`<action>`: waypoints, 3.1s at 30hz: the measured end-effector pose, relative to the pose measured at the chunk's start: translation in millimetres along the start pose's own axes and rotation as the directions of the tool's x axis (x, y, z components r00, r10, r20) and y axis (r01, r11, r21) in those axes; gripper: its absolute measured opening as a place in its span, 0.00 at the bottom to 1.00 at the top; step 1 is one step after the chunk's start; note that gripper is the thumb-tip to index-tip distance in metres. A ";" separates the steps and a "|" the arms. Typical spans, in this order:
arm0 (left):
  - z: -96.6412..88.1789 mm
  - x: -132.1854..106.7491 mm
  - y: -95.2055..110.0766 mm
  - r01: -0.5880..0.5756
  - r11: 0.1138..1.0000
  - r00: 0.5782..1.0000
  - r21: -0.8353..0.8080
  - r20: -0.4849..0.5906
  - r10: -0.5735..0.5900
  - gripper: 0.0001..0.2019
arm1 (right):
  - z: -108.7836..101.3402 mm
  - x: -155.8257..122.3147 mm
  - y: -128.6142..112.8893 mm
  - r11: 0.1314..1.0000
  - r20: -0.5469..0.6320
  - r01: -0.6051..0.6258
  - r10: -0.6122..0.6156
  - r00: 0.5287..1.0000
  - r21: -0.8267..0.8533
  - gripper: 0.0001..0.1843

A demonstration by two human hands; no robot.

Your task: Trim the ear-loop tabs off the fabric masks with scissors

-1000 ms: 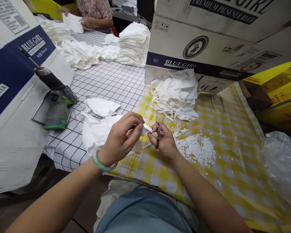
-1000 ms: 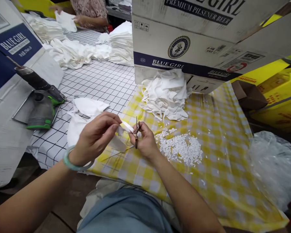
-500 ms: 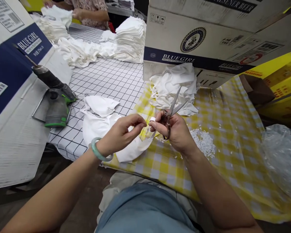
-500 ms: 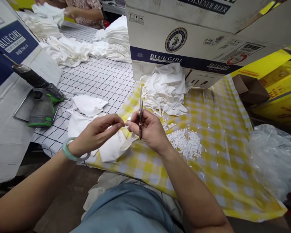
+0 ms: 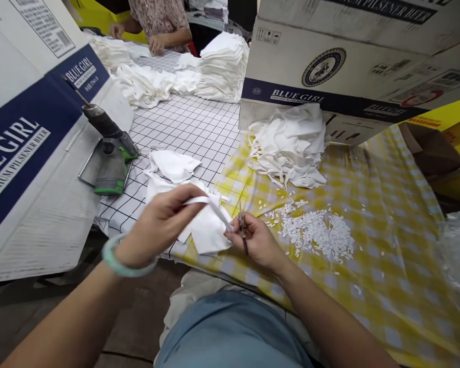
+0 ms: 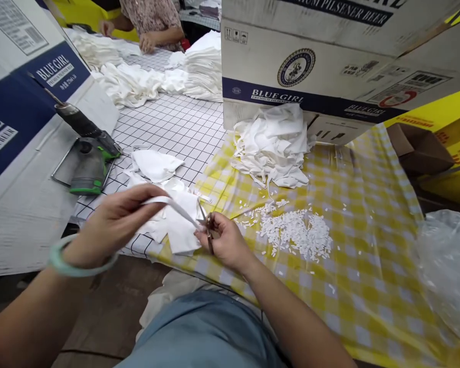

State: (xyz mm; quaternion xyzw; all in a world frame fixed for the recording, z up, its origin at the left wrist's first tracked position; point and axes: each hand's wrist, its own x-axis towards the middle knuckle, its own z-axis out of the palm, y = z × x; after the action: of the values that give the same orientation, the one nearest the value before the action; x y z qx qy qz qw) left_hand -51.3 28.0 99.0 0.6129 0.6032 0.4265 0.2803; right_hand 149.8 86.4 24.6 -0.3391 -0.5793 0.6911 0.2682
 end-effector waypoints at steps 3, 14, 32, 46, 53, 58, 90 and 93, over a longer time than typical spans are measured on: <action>-29.6 -31.5 -3.2 0.155 0.982 0.988 -0.107 0.006 -0.155 0.07 | 1.0 0.1 23.1 0.990 -0.043 0.064 -0.070 0.997 -0.127 0.11; 57.3 -52.9 -41.7 0.686 0.337 0.723 -0.645 0.654 -0.220 0.22 | -14.3 1.8 7.2 0.901 0.091 0.336 -0.324 0.942 -0.273 0.10; 40.2 -70.7 -18.3 -0.174 0.893 0.985 0.414 0.065 0.161 0.04 | -10.6 5.9 19.3 0.789 0.249 0.458 -0.386 0.888 -0.410 0.12; 88.2 -53.6 -12.0 0.664 0.064 0.729 -0.745 0.626 -0.276 0.08 | -16.2 -3.3 8.1 0.719 -0.136 0.552 -0.653 0.745 -0.423 0.08; 72.8 -56.5 -0.7 0.276 0.814 0.954 -0.511 0.248 -0.167 0.12 | -16.1 -9.7 17.7 0.959 -0.262 0.230 -0.267 0.927 -0.164 0.09; 80.7 -37.7 6.7 0.067 0.845 0.997 -0.531 0.067 -0.037 0.12 | 14.6 -22.8 36.6 0.990 -0.214 0.061 -0.032 0.976 0.128 0.14; 142.6 -29.9 -13.3 -0.005 0.925 0.988 -0.380 0.142 0.064 0.14 | -52.5 -76.9 -1.5 0.682 -0.128 0.038 -0.191 0.973 -0.730 0.28; 143.7 -29.3 -12.0 -0.033 0.919 0.988 -0.394 0.124 0.088 0.13 | -52.2 -76.6 -2.2 0.687 -0.148 0.011 -0.172 0.974 -0.726 0.29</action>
State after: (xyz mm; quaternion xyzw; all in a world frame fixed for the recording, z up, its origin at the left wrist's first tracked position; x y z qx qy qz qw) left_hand 69.1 25.3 14.4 0.5913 0.4658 0.5029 0.4248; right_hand 238.5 60.6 33.7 -0.4565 -0.7893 0.3553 0.2059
